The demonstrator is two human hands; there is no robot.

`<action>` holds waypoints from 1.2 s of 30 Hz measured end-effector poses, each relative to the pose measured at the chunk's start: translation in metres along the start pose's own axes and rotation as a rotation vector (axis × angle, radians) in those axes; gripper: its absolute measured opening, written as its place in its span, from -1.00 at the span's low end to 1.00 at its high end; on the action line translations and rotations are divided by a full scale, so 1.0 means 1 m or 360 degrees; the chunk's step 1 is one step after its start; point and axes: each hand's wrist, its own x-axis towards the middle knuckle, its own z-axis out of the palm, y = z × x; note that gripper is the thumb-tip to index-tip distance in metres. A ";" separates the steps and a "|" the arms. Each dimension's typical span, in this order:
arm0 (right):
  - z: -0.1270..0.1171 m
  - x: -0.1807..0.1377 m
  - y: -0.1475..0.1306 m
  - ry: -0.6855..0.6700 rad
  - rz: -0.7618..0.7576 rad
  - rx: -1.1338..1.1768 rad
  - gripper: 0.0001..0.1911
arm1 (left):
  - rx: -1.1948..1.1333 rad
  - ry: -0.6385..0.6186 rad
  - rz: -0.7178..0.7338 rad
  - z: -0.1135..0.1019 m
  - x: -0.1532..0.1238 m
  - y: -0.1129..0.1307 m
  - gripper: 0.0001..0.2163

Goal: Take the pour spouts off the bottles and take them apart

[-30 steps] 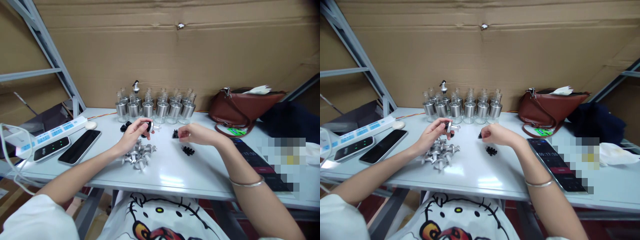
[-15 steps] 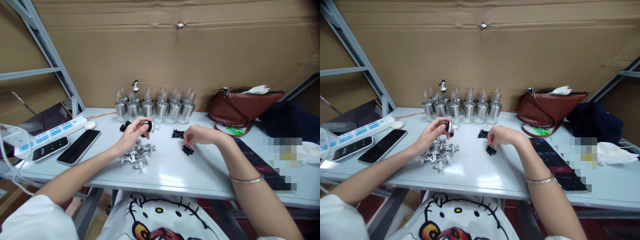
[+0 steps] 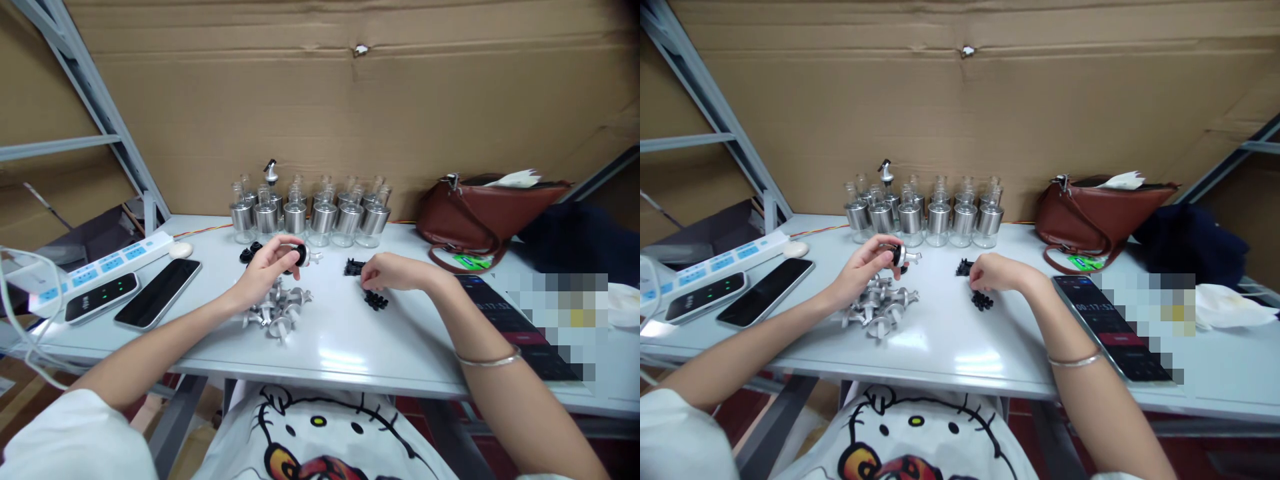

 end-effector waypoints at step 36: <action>-0.004 -0.002 -0.005 0.0105 0.0123 -0.0088 -0.82 | 0.0015 -0.0018 -0.0001 -0.001 -0.001 -0.001 -0.63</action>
